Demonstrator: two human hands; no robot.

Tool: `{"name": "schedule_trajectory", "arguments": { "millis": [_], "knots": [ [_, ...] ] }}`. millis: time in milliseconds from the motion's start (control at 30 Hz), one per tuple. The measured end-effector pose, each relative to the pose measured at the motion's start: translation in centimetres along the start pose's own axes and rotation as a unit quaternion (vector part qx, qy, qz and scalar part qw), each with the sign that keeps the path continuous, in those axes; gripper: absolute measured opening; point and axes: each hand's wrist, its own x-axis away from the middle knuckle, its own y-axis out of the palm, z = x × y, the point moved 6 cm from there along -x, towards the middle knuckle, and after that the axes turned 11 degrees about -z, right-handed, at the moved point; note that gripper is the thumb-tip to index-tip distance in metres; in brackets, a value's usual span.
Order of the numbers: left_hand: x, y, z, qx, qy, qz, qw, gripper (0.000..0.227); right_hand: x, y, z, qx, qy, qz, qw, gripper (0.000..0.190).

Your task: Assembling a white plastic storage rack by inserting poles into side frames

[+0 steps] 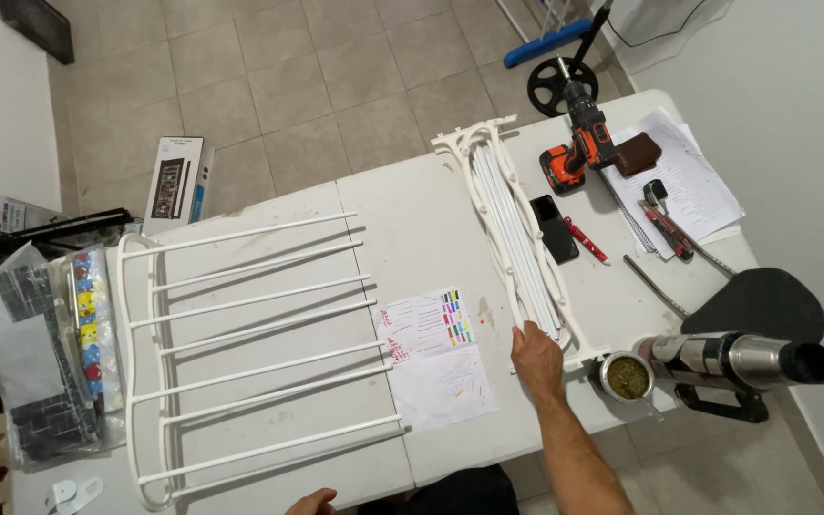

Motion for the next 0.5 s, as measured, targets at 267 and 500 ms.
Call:
{"name": "schedule_trajectory", "arguments": {
  "millis": [267,500],
  "knots": [
    [-1.4,-0.3,0.1,-0.083,-0.027,-0.051,0.995,0.054,-0.5,2.4,0.8,0.022,-0.037,0.036,0.998,0.025],
    [2.7,-0.5,1.8,-0.038,0.036,0.036,0.998,0.049,-1.6,3.3,1.0,-0.033,-0.021,0.03,0.999,0.027]
  ]
}}
